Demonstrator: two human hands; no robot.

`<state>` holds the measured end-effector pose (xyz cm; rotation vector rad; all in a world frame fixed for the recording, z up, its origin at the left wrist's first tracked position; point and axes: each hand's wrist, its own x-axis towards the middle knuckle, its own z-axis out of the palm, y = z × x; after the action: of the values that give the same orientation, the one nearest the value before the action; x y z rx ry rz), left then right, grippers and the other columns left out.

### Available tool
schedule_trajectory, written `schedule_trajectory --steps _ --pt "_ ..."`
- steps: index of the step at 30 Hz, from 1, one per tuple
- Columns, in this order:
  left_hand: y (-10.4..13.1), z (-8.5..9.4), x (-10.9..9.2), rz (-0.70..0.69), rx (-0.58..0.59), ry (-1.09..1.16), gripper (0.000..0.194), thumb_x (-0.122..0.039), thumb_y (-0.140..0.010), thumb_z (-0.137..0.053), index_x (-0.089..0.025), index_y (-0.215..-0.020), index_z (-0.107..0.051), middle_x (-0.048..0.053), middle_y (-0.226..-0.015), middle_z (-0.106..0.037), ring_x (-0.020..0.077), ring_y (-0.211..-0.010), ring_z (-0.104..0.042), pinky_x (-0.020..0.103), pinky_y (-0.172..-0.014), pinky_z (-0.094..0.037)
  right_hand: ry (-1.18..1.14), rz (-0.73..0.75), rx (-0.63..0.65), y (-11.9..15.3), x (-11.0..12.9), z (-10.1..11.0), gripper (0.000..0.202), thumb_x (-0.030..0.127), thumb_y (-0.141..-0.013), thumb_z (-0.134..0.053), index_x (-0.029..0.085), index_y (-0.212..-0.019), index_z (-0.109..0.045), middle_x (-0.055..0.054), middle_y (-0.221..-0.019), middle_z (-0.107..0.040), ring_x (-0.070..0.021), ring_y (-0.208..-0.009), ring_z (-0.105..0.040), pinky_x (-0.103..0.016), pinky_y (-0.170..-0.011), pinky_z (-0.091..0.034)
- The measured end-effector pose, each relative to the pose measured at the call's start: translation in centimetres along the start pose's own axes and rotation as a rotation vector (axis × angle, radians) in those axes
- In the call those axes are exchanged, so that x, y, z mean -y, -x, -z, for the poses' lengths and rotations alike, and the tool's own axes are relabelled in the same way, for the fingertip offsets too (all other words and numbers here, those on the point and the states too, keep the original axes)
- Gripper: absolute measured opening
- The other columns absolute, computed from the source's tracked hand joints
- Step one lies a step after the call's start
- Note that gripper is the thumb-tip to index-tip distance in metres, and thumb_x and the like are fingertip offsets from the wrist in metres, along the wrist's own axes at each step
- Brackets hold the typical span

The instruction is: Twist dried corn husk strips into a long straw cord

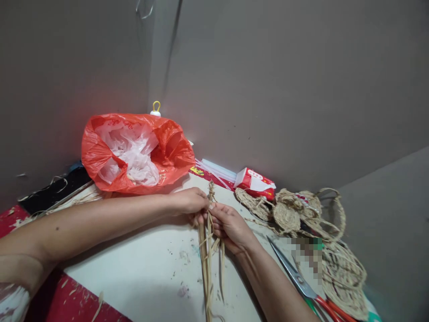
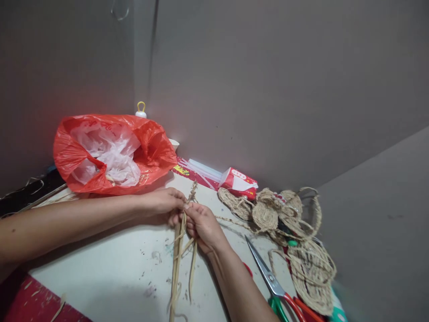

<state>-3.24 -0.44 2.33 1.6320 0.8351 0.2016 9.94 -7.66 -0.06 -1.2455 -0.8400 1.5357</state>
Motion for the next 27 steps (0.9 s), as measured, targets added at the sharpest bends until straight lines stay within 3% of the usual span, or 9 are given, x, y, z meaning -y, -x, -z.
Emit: schedule_trajectory --steps 3,6,13,15,20,23,27 --pt "-0.8 -0.2 0.8 -0.023 0.054 0.038 0.017 -0.024 -0.073 -0.044 -0.019 -0.057 -0.044 -0.006 -0.045 -0.036 0.0073 -0.036 -0.027 0.022 -0.037 -0.021 0.054 -0.037 0.023 0.2 0.5 0.7 0.038 0.044 -0.062 -0.077 0.015 -0.062 -0.051 0.013 -0.042 -0.026 -0.0003 -0.036 -0.013 -0.013 -0.033 -0.009" --pt "-1.1 0.0 1.2 -0.066 0.050 0.045 0.016 -0.024 -0.073 -0.045 -0.017 -0.060 -0.052 -0.007 -0.042 -0.030 0.0073 -0.036 -0.022 0.023 -0.037 -0.016 0.115 -0.063 0.038 0.3 0.9 1.4 0.037 0.045 -0.064 -0.075 0.015 -0.065 -0.054 0.013 -0.042 -0.027 -0.0012 -0.036 -0.014 -0.015 -0.033 -0.008" --pt "-1.7 0.1 1.5 -0.175 0.003 -0.008 0.020 -0.013 -0.068 -0.049 -0.014 -0.049 -0.052 -0.004 -0.051 -0.048 0.0075 -0.052 -0.037 0.019 -0.050 -0.027 0.315 -0.021 0.048 0.1 0.6 2.0 0.036 0.049 -0.069 -0.070 0.017 -0.064 -0.055 0.011 -0.040 -0.027 -0.0042 -0.037 -0.015 -0.020 -0.036 -0.009" --pt "-1.8 0.1 1.5 -0.148 0.022 0.008 0.022 -0.015 -0.069 -0.047 -0.015 -0.048 -0.050 -0.003 -0.049 -0.046 0.0078 -0.049 -0.037 0.020 -0.048 -0.026 0.387 0.019 0.032 -0.1 0.4 2.2 0.036 0.049 -0.069 -0.069 0.017 -0.063 -0.055 0.009 -0.044 -0.033 -0.0053 -0.040 -0.020 -0.020 -0.038 -0.013" --pt "-1.6 0.0 1.3 -0.010 0.117 0.090 0.022 -0.028 -0.072 -0.046 -0.020 -0.052 -0.040 -0.007 -0.040 -0.025 0.0069 -0.033 -0.018 0.024 -0.037 -0.012 0.580 0.108 -0.015 -0.2 0.4 2.5 0.032 0.046 -0.073 -0.062 0.017 -0.063 -0.055 0.006 -0.052 -0.040 -0.0083 -0.048 -0.028 -0.022 -0.045 -0.020" --pt "-1.5 0.1 1.2 0.023 0.172 0.146 0.025 -0.031 -0.071 -0.051 -0.020 -0.053 -0.038 -0.008 -0.041 -0.023 0.0056 -0.033 -0.017 0.023 -0.035 -0.011 0.694 0.140 -0.038 0.0 0.8 2.4 0.029 0.043 -0.074 -0.059 0.017 -0.063 -0.056 0.006 -0.052 -0.040 -0.0093 -0.048 -0.029 -0.023 -0.046 -0.022" --pt "-1.5 0.1 1.3 0.039 0.197 0.195 0.021 -0.030 -0.072 -0.053 -0.018 -0.056 -0.046 -0.008 -0.042 -0.025 0.0048 -0.033 -0.018 0.023 -0.035 -0.011 0.831 0.198 -0.074 0.1 0.9 1.9 0.025 0.037 -0.076 -0.054 0.017 -0.061 -0.056 0.004 -0.053 -0.042 -0.0113 -0.051 -0.033 -0.024 -0.049 -0.025"
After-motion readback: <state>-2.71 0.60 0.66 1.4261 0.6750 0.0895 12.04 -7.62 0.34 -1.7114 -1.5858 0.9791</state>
